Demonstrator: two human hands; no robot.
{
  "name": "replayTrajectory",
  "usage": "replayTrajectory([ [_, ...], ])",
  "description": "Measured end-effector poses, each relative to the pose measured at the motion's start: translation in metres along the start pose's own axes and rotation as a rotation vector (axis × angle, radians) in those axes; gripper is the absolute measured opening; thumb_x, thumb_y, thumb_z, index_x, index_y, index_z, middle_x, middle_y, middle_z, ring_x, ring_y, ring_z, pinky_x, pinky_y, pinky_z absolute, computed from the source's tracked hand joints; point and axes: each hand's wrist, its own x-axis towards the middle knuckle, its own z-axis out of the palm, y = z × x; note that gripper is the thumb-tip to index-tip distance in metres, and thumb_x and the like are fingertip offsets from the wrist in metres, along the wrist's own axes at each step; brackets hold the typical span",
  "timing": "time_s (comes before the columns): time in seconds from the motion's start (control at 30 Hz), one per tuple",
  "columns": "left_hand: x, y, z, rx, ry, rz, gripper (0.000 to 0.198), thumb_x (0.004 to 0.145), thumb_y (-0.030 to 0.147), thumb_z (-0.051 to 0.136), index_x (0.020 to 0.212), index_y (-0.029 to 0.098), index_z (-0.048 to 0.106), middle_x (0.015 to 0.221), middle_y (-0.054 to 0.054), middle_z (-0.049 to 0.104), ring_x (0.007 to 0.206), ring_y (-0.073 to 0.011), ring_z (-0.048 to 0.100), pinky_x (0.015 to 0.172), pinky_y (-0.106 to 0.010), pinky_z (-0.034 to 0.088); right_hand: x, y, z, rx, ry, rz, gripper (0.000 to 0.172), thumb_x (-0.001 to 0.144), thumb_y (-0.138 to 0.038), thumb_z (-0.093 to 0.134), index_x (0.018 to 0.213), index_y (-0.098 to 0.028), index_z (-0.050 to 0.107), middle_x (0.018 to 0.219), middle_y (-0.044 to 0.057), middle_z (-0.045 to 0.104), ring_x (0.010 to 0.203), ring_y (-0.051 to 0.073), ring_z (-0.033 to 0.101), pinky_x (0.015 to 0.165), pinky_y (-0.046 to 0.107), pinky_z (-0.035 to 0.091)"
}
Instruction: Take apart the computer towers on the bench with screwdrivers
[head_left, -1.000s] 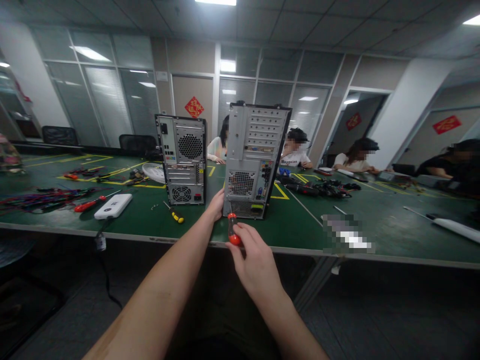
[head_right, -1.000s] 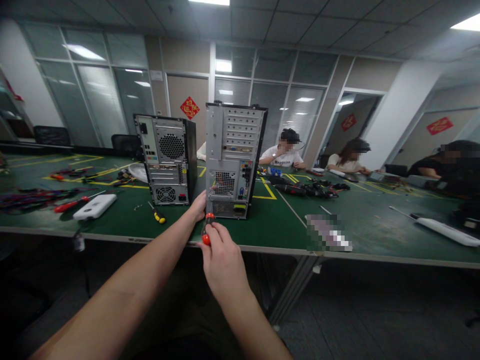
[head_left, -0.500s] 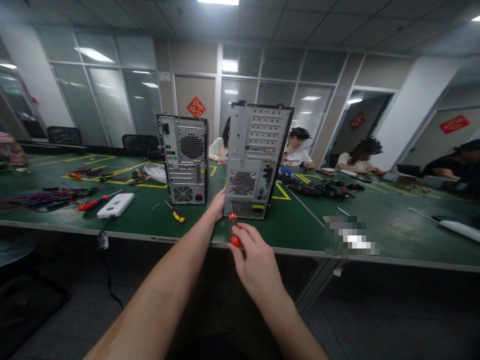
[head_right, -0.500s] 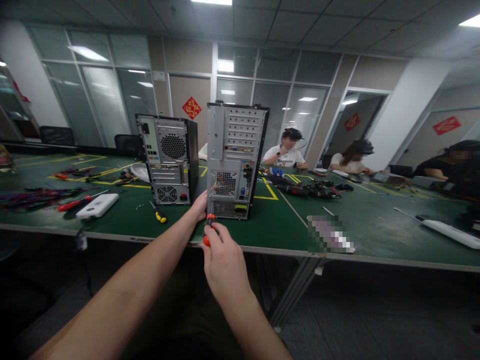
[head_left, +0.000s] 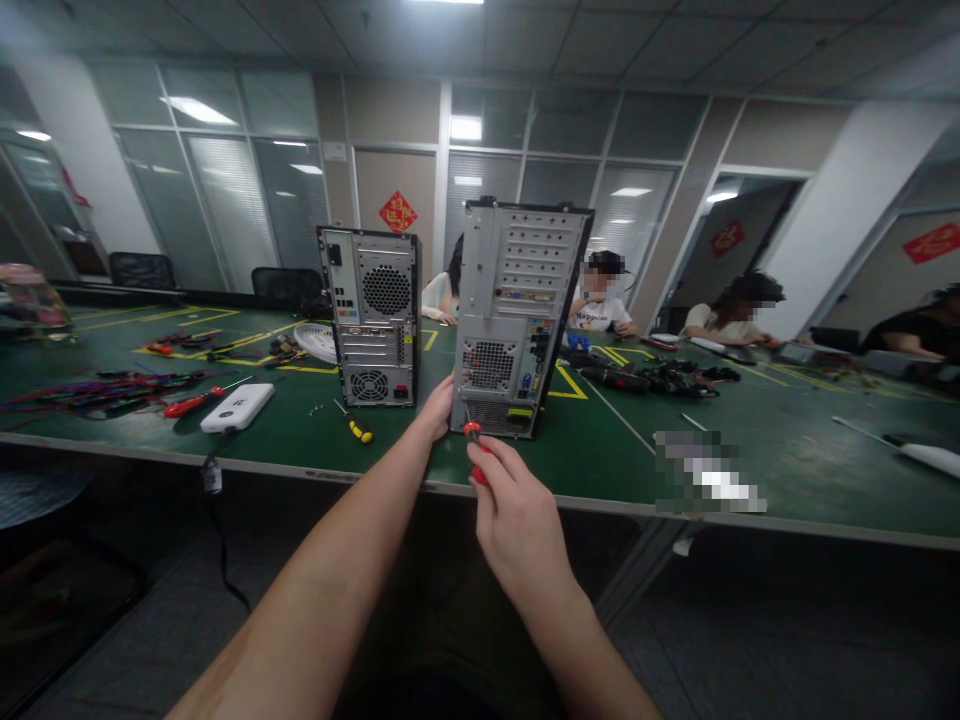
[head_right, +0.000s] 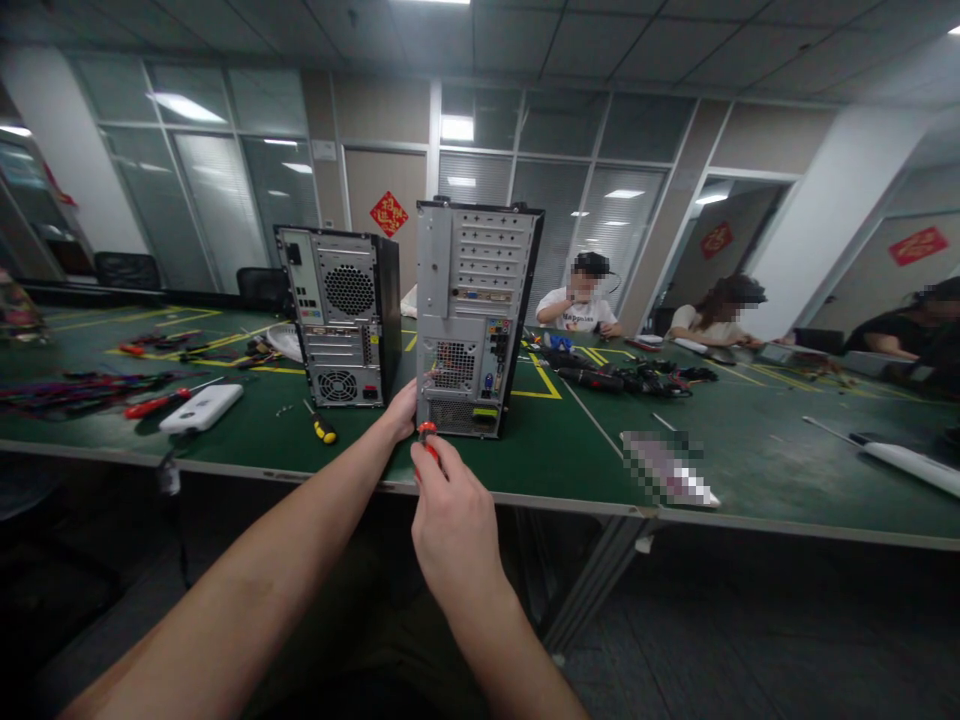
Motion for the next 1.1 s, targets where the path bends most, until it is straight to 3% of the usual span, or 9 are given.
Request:
replayTrajectory([
  [0.2,0.0016,-0.0010,-0.0011,-0.007,-0.013,-0.013,0.037,0.081,0.030,0.080,0.117,0.019,0.079,0.096,-0.007,0.082,0.089,-0.0228,0.078,0.084,-0.033,0.062,0.0021,-0.0022,0.0027,0.005,0.028,0.121,0.014,0.097,-0.027,0.072,0.108,-0.018,0.071,0.102,0.009,0.072,0.088,0.025,0.074,0.081,0.038,0.063],
  [0.3,0.0007,-0.0005,-0.0006,-0.012,-0.010,-0.012,0.040,0.081,0.030,0.081,0.120,0.018,0.078,0.096,-0.007,0.082,0.088,-0.0226,0.078,0.084,-0.033,0.061,0.0025,-0.0002,0.0031,0.021,0.044,0.073,0.018,0.101,-0.021,0.064,0.117,-0.018,0.071,0.115,0.012,0.072,0.097,0.025,0.073,0.086,0.038,0.063],
  [0.43,0.0012,-0.0018,-0.0014,-0.007,-0.005,-0.010,0.043,0.079,0.034,0.084,0.119,0.019,0.078,0.095,-0.006,0.082,0.087,-0.0219,0.078,0.083,-0.032,0.060,0.0012,-0.0003,0.0018,-0.043,-0.041,-0.049,0.039,0.100,-0.005,0.049,0.126,-0.023,0.072,0.135,0.013,0.068,0.119,0.028,0.068,0.103,0.045,0.059],
  [0.57,0.0027,-0.0030,-0.0025,-0.005,-0.006,0.004,0.041,0.077,0.031,0.083,0.116,0.018,0.078,0.093,-0.006,0.082,0.086,-0.0211,0.077,0.083,-0.031,0.060,-0.0002,-0.0036,0.0022,-0.024,-0.068,0.008,0.032,0.099,-0.007,0.056,0.124,-0.021,0.070,0.134,0.013,0.067,0.114,0.027,0.070,0.098,0.042,0.061],
  [0.67,0.0021,-0.0021,-0.0017,-0.007,-0.002,0.008,0.037,0.078,0.029,0.082,0.113,0.017,0.079,0.093,-0.006,0.082,0.087,-0.0212,0.078,0.085,-0.032,0.060,0.0003,-0.0037,0.0042,0.011,-0.012,0.104,0.017,0.096,-0.020,0.072,0.113,-0.019,0.070,0.115,0.011,0.070,0.097,0.026,0.073,0.087,0.038,0.063],
  [0.73,0.0011,-0.0012,-0.0007,-0.007,0.000,0.000,0.036,0.078,0.029,0.082,0.112,0.018,0.079,0.092,-0.006,0.082,0.088,-0.0217,0.078,0.085,-0.033,0.061,0.0007,-0.0019,0.0054,0.009,0.041,0.133,0.015,0.095,-0.025,0.076,0.108,-0.018,0.070,0.103,0.008,0.070,0.089,0.025,0.073,0.082,0.037,0.062],
  [0.83,-0.0001,-0.0004,0.0006,-0.010,0.003,-0.010,0.037,0.078,0.031,0.083,0.113,0.018,0.078,0.091,-0.006,0.082,0.087,-0.0223,0.078,0.085,-0.033,0.061,0.0002,0.0011,0.0057,0.011,0.073,0.091,0.020,0.100,-0.020,0.067,0.120,-0.019,0.071,0.115,0.012,0.071,0.098,0.025,0.073,0.088,0.038,0.062],
  [0.97,0.0000,-0.0008,0.0006,-0.004,0.003,0.005,0.037,0.077,0.029,0.083,0.111,0.018,0.079,0.091,-0.005,0.081,0.086,-0.0216,0.078,0.083,-0.032,0.061,-0.0016,0.0019,0.0041,-0.053,-0.006,-0.051,0.039,0.100,-0.004,0.050,0.127,-0.022,0.071,0.135,0.013,0.068,0.119,0.028,0.067,0.103,0.046,0.058],
  [1.1,0.0021,-0.0015,-0.0001,-0.003,0.008,-0.013,0.037,0.077,0.029,0.083,0.112,0.018,0.078,0.090,-0.005,0.081,0.084,-0.0211,0.077,0.082,-0.032,0.061,-0.0021,0.0000,0.0052,-0.035,-0.005,0.012,0.029,0.100,-0.010,0.057,0.123,-0.021,0.070,0.130,0.014,0.068,0.112,0.027,0.070,0.096,0.042,0.061],
])
